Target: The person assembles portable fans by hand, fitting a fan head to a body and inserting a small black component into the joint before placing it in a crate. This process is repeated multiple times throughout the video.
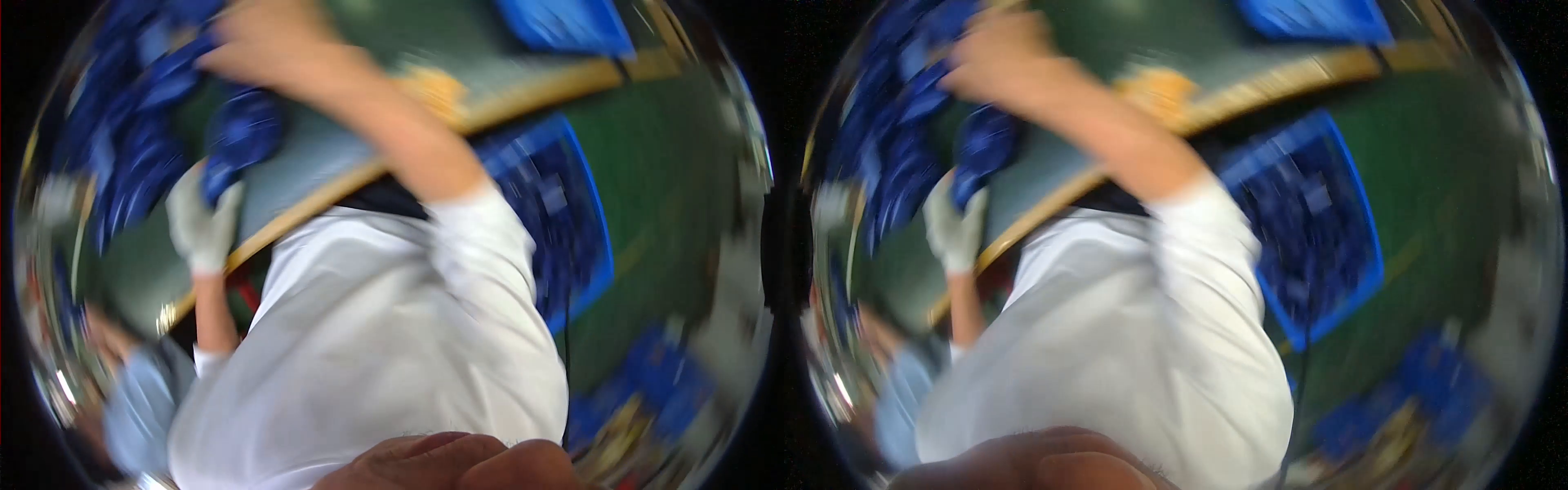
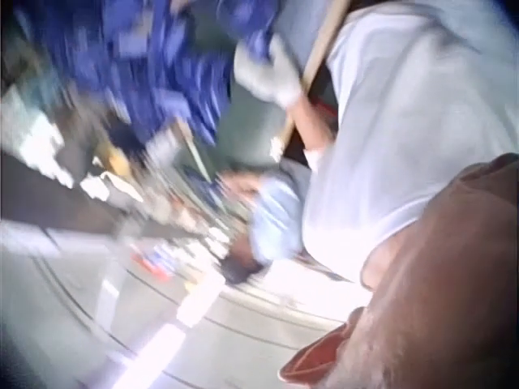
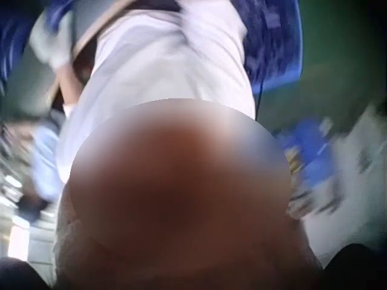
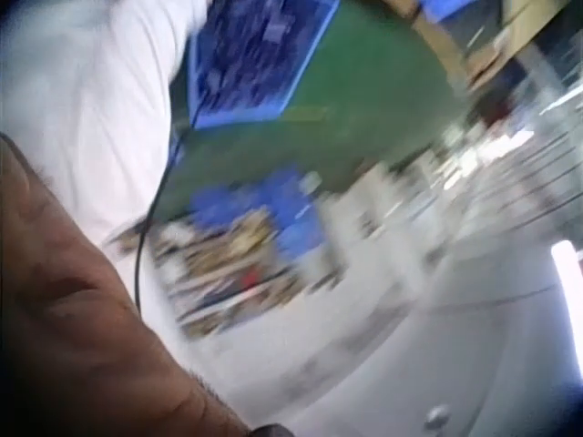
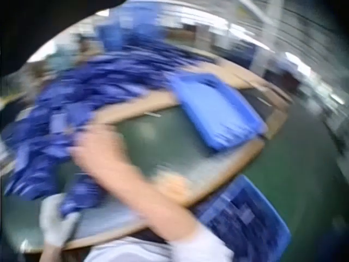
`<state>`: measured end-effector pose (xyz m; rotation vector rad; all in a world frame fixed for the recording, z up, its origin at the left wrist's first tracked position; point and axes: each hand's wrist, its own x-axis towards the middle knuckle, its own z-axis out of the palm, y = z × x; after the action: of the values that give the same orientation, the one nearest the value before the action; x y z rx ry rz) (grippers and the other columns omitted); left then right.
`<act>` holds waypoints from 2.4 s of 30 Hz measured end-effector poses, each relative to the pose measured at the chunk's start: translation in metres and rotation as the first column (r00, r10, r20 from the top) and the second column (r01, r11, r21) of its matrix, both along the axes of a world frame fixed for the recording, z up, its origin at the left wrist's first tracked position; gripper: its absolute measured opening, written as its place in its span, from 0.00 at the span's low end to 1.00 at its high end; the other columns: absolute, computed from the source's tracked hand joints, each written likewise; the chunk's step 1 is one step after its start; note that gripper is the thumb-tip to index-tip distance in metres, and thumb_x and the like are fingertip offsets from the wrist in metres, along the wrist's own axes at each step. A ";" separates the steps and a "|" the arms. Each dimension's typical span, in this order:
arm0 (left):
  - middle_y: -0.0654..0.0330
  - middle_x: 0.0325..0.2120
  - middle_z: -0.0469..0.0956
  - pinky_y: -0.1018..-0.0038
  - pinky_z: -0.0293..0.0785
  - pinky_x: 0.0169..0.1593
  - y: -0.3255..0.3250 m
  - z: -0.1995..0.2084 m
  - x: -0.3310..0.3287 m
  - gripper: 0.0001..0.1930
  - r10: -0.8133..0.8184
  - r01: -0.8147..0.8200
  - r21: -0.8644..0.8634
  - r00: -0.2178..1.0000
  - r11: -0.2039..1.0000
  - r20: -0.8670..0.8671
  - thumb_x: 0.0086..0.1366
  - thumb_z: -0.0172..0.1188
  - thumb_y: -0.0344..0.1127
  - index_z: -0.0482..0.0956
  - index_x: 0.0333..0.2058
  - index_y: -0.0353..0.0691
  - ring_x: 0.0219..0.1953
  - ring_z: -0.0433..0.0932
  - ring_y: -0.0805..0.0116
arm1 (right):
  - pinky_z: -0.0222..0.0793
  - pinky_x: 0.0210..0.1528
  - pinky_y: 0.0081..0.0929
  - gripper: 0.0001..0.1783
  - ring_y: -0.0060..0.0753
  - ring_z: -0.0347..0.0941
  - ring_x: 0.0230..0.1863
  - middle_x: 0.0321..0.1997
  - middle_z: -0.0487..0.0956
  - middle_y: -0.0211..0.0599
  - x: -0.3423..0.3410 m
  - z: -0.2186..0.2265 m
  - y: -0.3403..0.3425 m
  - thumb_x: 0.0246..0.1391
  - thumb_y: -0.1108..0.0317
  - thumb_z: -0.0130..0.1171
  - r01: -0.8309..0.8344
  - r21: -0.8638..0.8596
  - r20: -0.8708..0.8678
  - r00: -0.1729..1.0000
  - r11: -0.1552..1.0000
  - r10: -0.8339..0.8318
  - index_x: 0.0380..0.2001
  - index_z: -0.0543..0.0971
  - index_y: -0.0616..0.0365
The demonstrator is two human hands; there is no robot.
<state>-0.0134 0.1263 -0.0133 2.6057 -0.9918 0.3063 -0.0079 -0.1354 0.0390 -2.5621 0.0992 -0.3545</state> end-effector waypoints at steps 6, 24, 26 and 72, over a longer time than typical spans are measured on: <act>0.49 0.48 0.76 0.65 0.67 0.56 0.010 -0.003 0.003 0.29 -0.031 0.014 0.128 0.990 0.992 0.138 0.60 0.61 0.53 0.75 0.52 0.37 0.52 0.73 0.52 | 0.65 0.46 0.50 0.27 0.57 0.68 0.54 0.53 0.73 0.55 0.043 -0.042 0.013 0.43 0.46 0.60 0.134 -0.053 -0.056 0.989 0.990 -0.137 0.44 0.83 0.50; 0.54 0.28 0.76 0.69 0.75 0.34 -0.054 0.003 0.025 0.28 -0.476 0.500 0.077 0.752 0.863 0.455 0.42 0.77 0.52 0.78 0.30 0.33 0.29 0.76 0.55 | 0.70 0.45 0.38 0.22 0.48 0.71 0.40 0.36 0.76 0.53 -0.154 -0.063 -0.028 0.34 0.62 0.69 0.148 0.330 0.314 0.914 0.933 -0.256 0.32 0.78 0.67; 0.54 0.28 0.77 0.68 0.75 0.34 -0.067 0.003 0.027 0.28 -0.503 0.542 0.047 0.740 0.839 0.447 0.41 0.78 0.52 0.78 0.30 0.33 0.29 0.76 0.55 | 0.68 0.44 0.39 0.24 0.47 0.70 0.39 0.34 0.74 0.48 -0.196 -0.057 -0.014 0.33 0.63 0.70 0.298 0.391 0.222 0.888 0.871 -0.403 0.35 0.77 0.65; 0.60 0.29 0.77 0.68 0.74 0.32 -0.123 0.033 -0.006 0.20 -0.491 0.491 0.009 0.870 0.871 0.048 0.39 0.74 0.46 0.78 0.29 0.42 0.32 0.77 0.60 | 0.64 0.30 0.19 0.05 0.19 0.69 0.28 0.26 0.75 0.31 -0.307 -0.166 0.006 0.52 0.74 0.61 0.701 0.550 -0.079 0.585 0.454 -0.807 0.28 0.78 0.66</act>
<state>-0.0195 0.0032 0.0195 2.2414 -1.6183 0.2388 -0.3147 -0.1290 -0.1268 -1.7476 1.1557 -0.7850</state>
